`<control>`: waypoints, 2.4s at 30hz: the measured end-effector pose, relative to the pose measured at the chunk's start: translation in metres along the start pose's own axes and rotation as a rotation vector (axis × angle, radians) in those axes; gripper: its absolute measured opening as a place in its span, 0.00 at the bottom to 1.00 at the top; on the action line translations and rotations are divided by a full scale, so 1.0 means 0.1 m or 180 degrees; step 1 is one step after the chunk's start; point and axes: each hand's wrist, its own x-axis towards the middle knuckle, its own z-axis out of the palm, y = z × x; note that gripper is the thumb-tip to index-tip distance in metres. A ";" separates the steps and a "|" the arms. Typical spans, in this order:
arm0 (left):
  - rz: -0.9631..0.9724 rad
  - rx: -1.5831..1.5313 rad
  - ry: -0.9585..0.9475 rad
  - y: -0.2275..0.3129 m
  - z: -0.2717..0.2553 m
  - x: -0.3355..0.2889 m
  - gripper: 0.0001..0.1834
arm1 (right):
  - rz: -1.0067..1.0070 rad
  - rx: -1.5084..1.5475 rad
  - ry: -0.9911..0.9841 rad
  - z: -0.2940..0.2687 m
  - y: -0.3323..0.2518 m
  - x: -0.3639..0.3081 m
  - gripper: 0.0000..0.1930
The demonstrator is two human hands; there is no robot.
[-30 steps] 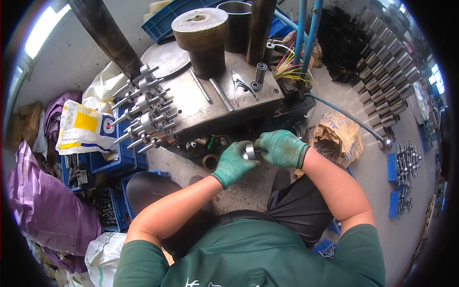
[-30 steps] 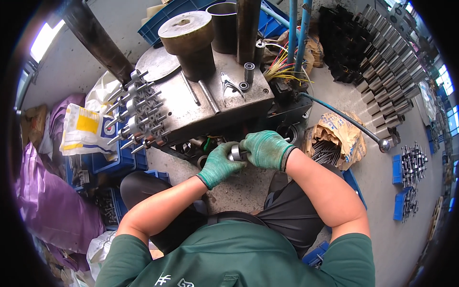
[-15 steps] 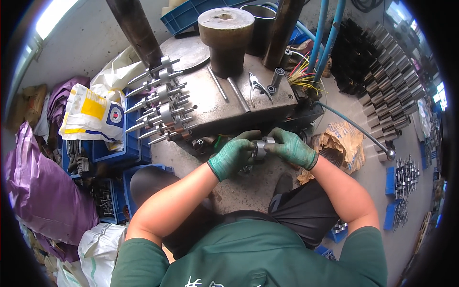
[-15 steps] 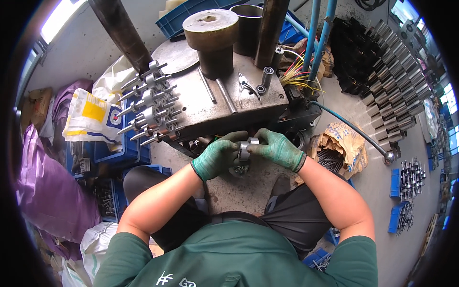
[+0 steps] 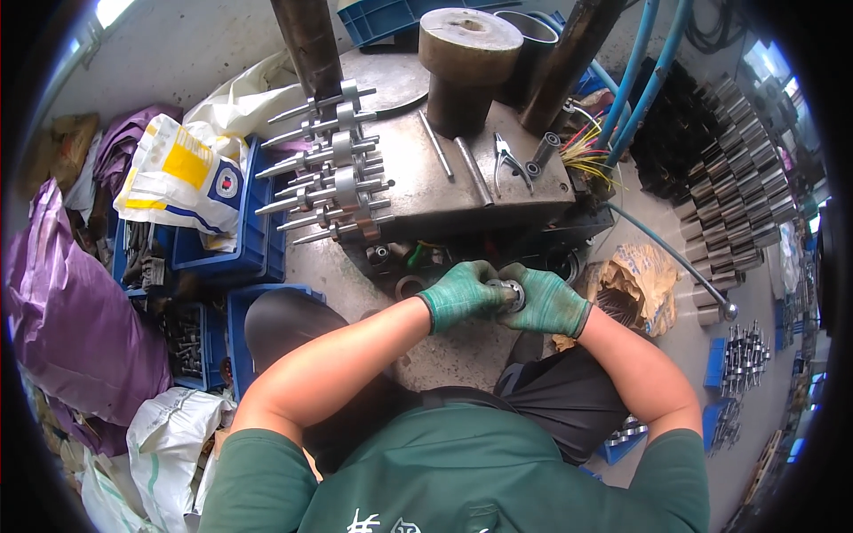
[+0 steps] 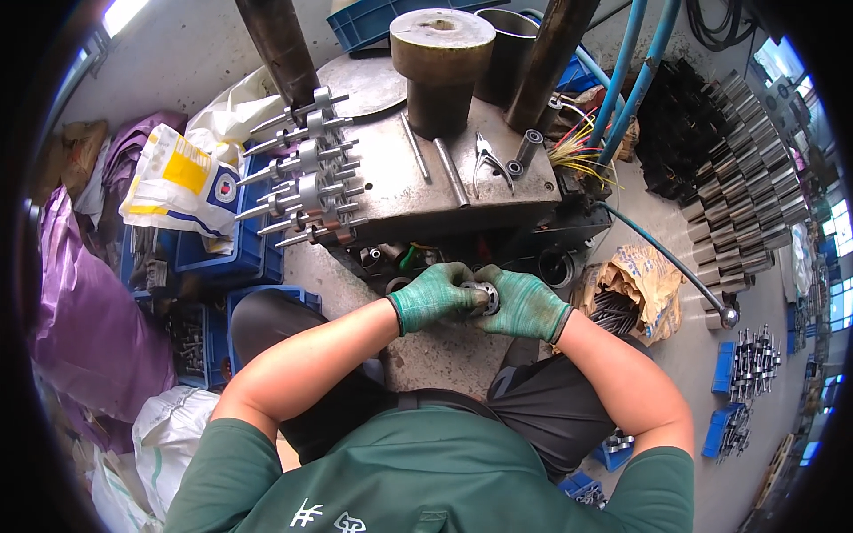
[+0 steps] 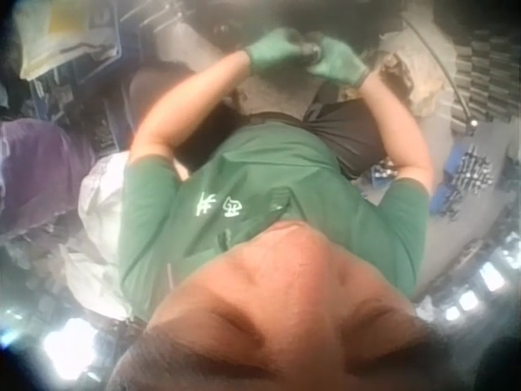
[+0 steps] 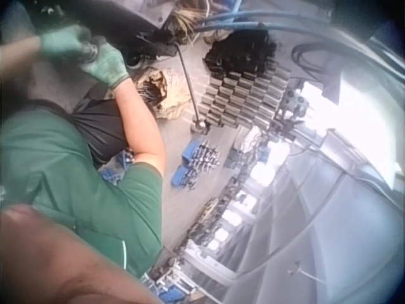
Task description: The person assembles mechanical shaft assemblies by placing bearings and circular metal discs onto metal rods and pressing them into place using a manual press machine.
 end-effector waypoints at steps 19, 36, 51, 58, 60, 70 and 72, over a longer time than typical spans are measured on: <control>0.0927 0.0008 0.0763 -0.18 0.28 -0.05 0.19 | 0.1812 -0.2006 -0.1448 -0.36 0.51 0.21 0.22; -0.0316 -0.2952 0.1661 -0.50 -0.07 0.42 0.23 | 0.0626 0.2881 0.0652 -0.38 0.11 0.29 0.38; 0.0478 -0.0185 0.0579 -0.07 0.42 0.17 0.22 | -0.0121 0.3629 0.1750 -0.32 -0.27 0.45 0.33; 0.0111 -0.0507 0.0549 -0.20 0.37 0.44 0.19 | 0.0032 0.2906 0.2313 -0.90 -0.34 0.62 0.34; 0.0043 -0.0583 0.0495 -0.16 0.37 0.45 0.17 | -0.0046 0.2539 0.2367 -1.13 -0.44 0.72 0.34; 0.0062 -0.1771 0.0489 0.10 0.22 0.59 0.08 | -0.0217 0.0836 0.2289 -2.26 -1.00 1.60 0.29; 0.0177 -0.1501 0.0669 0.04 0.16 0.67 0.09 | -0.0165 0.0409 0.2180 -2.36 -1.03 1.83 0.29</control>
